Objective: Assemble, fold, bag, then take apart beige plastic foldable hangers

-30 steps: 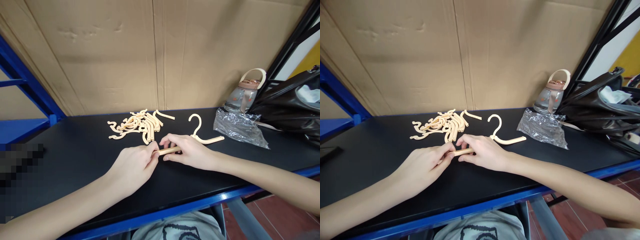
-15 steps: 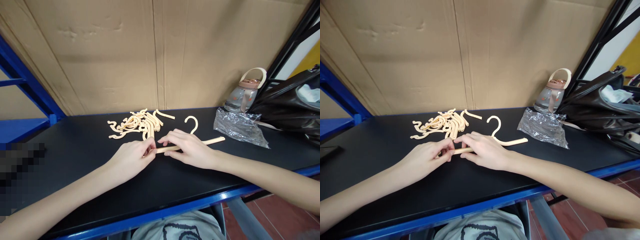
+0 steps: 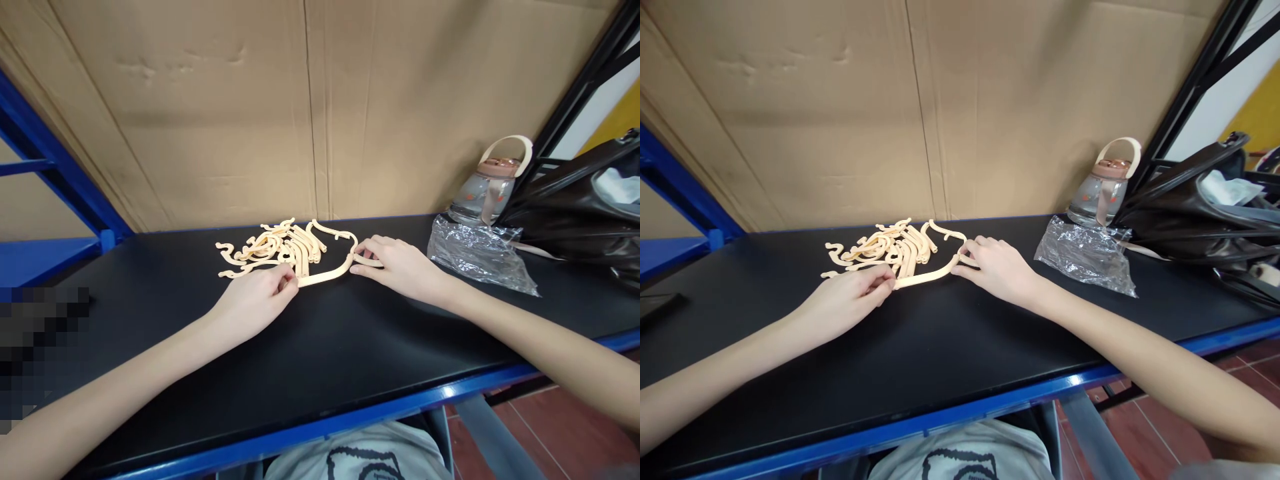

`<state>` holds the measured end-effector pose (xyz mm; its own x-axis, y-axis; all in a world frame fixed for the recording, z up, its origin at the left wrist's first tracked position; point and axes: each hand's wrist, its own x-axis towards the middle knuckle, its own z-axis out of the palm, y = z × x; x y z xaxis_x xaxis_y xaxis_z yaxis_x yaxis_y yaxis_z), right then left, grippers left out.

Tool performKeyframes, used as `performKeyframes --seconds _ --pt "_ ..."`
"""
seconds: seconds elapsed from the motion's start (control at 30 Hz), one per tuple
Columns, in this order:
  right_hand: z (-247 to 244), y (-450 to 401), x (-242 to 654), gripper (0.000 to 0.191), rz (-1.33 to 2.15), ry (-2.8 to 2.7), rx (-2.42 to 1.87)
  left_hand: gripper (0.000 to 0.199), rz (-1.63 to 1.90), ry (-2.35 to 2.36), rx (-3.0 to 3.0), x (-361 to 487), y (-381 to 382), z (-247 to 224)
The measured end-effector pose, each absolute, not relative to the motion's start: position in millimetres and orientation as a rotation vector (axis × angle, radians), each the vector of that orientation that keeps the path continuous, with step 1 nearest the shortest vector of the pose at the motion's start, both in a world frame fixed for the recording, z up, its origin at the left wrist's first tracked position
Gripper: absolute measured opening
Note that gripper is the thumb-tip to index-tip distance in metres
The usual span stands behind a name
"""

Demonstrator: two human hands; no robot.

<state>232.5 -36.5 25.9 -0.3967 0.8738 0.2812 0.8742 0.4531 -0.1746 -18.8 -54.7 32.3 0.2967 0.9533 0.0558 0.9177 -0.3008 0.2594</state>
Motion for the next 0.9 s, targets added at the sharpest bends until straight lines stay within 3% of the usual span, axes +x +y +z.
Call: performKeyframes --seconds 0.1,0.23,0.47,0.67,0.9 --pt "27.6 -34.8 233.3 0.031 -0.045 -2.395 -1.483 0.027 0.314 1.724 2.373 -18.4 -56.2 32.6" --pt "29.4 -34.8 235.2 0.020 0.065 -2.323 -1.559 0.025 0.307 1.742 2.396 -17.3 -59.9 36.1" --pt "25.4 -34.6 234.6 0.012 0.156 -2.266 -1.505 0.041 0.356 1.710 2.419 -19.1 -59.3 33.8" --pt "16.1 -44.2 221.2 0.018 0.403 -2.266 -1.180 0.025 0.443 1.552 2.475 -20.7 -61.9 23.9" --pt "23.9 -57.6 214.3 0.023 0.760 -2.122 -0.940 0.055 0.449 1.553 2.550 -9.7 -71.0 25.6"
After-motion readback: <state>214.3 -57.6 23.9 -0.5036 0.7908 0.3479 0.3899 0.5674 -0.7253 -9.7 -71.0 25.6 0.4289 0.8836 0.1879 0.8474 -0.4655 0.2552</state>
